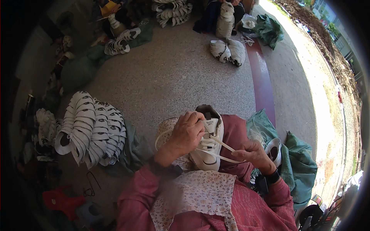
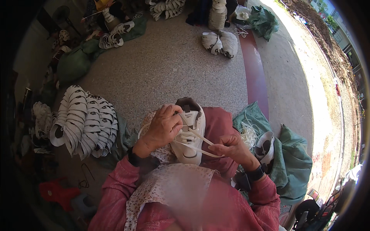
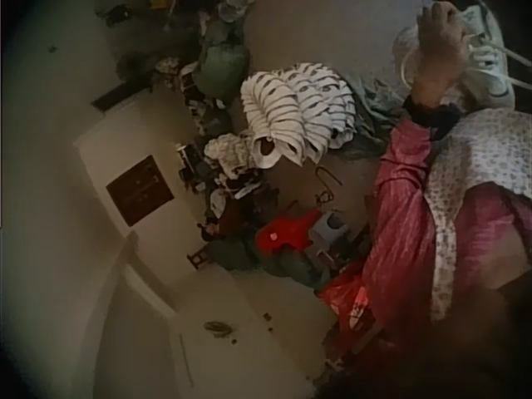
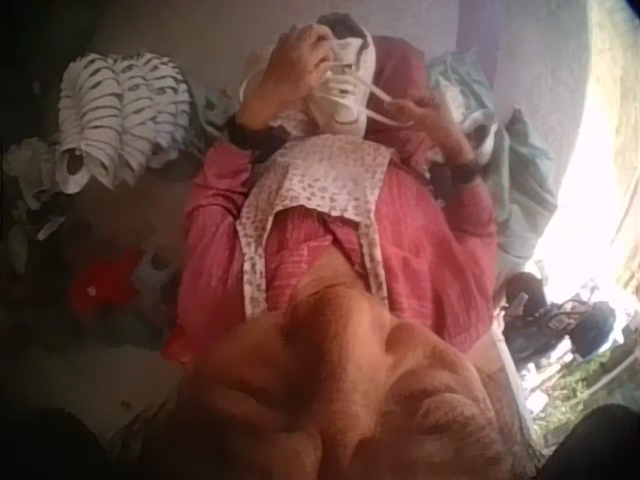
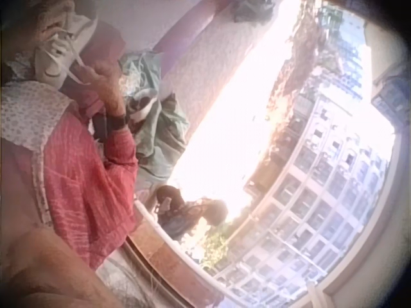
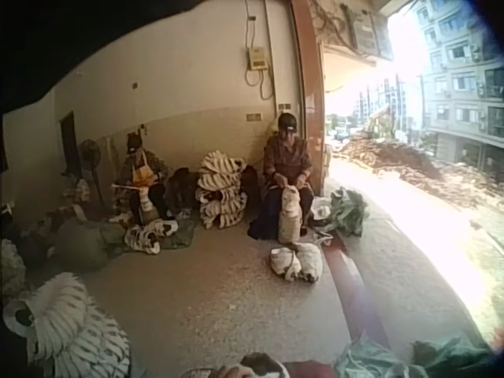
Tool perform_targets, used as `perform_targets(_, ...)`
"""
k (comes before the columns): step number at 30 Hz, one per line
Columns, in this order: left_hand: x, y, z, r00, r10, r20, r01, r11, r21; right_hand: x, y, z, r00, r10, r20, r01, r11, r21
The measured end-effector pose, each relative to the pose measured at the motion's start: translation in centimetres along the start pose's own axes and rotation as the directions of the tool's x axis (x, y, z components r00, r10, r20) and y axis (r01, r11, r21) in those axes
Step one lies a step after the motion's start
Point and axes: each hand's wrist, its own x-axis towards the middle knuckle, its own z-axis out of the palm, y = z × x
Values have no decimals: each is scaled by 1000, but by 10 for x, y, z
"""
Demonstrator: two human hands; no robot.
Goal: The person sits on the floor and threads a white shoelace through the eyelets of a white sneaker. They pull the lace through multiple eyelets and adjust the tension repeatedly to secure the lacing.
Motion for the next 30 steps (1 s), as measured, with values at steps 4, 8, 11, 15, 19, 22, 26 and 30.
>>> perform_targets(4,0,2,-1,1000,-15,25,16,1000,-23,0,1,0,998,52,36,-51,998,-20)
perform_targets(8,-6,-1,8,999,-52,-10,51,995,-80,4,8,9,990,99,103,-103,994,40)
perform_targets(11,-5,3,16,995,-94,-46,89,991,-97,8,39,10,980,116,160,-130,988,83)
perform_targets(15,-7,1,22,991,-119,-64,106,978,-178,9,24,27,931,272,242,-311,940,141)
perform_targets(19,-6,-1,34,989,-84,-119,66,987,-150,16,47,36,927,271,260,-322,930,180)
perform_targets(22,-10,-8,36,992,-36,-118,22,993,-117,16,49,34,909,282,307,-348,919,185)
perform_targets(26,-14,-24,19,960,-275,47,257,806,-533,9,9,30,849,378,369,-422,906,41)
perform_targets(30,8,-52,1,922,-222,317,369,749,-551,15,13,3,987,158,-27,-159,948,-277)
